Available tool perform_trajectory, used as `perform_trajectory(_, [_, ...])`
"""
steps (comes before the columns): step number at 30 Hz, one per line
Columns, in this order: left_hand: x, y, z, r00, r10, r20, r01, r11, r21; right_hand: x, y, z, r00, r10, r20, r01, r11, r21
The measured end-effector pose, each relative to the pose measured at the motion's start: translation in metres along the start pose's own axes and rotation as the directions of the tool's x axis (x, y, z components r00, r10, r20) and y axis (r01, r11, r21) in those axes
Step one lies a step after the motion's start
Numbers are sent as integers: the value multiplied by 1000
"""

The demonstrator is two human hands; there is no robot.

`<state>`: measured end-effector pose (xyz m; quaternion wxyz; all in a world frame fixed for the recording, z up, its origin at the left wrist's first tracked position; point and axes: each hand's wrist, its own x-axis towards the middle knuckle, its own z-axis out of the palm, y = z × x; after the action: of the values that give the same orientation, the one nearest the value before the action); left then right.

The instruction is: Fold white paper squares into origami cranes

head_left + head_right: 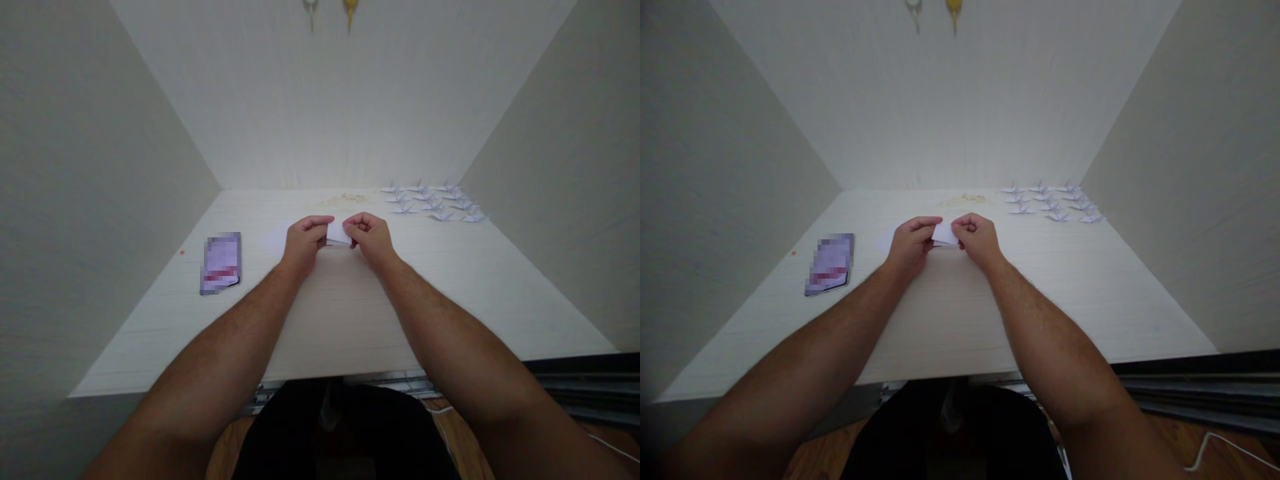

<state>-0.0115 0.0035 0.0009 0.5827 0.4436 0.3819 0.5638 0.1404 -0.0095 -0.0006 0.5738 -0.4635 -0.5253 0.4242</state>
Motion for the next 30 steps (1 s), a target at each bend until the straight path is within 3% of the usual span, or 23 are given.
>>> perform_trajectory(10, [5, -6, -3, 990, 93, -104, -81, 990, 119, -3, -4, 3, 996, 19, 90, -17, 1000, -24])
perform_trajectory(16, [7, -7, -4, 984, 136, -119, -112, 976, 189, 2, 4, 0, 998, -63, -9, 61, 989, -135])
perform_trajectory(30, [1, -4, -2, 979, 175, -102, -137, 943, 303, 1, 2, 0, 996, -50, -73, 41, 992, -116])
